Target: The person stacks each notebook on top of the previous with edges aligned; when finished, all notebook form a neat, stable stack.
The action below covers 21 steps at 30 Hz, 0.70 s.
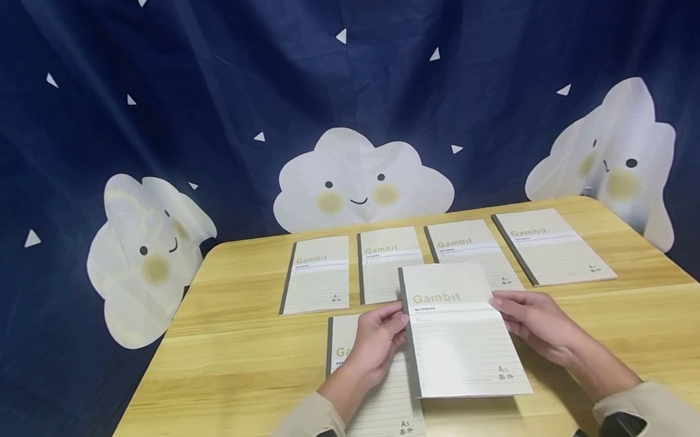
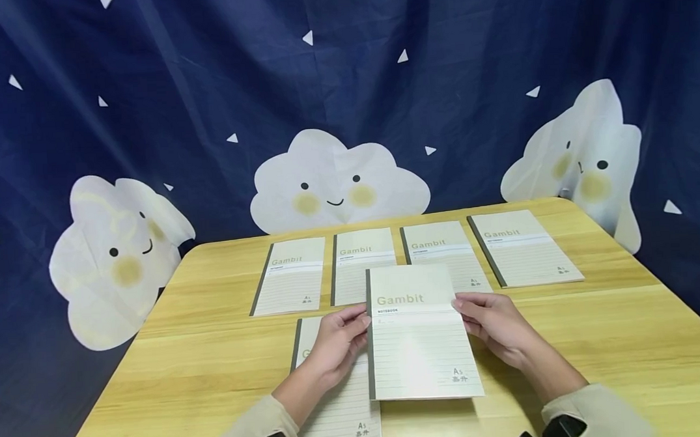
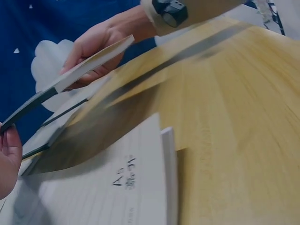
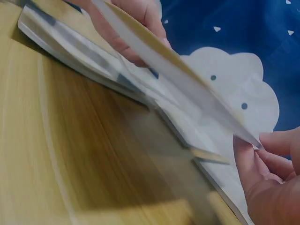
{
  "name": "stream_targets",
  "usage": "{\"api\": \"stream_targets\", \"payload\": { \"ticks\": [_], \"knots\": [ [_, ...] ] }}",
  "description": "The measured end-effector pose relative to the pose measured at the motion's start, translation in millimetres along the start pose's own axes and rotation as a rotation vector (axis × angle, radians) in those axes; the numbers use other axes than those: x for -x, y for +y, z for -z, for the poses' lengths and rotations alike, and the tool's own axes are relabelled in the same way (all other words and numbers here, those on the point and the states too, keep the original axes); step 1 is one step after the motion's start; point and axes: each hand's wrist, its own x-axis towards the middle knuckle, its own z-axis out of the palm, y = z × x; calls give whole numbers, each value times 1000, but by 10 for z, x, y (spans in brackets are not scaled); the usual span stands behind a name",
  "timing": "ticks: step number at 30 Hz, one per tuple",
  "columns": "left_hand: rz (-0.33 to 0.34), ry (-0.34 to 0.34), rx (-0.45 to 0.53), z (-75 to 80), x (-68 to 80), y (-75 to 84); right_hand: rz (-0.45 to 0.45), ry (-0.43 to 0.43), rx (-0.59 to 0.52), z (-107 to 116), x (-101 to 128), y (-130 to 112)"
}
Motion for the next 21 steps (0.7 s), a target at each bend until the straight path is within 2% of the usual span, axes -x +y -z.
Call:
{"api": "stream_targets", "payload": {
  "ticks": [3, 8, 14, 18, 21],
  "knots": [
    [-2, 20, 15, 70, -21, 41, 37, -33, -55, -79, -63, 10],
    [-1, 61, 41, 167, -67, 86, 103, -135, -141, -168, -164, 67],
    [-25, 110, 85, 269, -127, 135, 78, -252, -83, -256, -257, 100],
    [-30, 145, 103, 341, -185, 164, 72, -236, -88, -326, -331, 100],
    [-30, 138, 126, 375, -235, 179, 81, -182, -101, -376, -375, 99]
  ]
}}
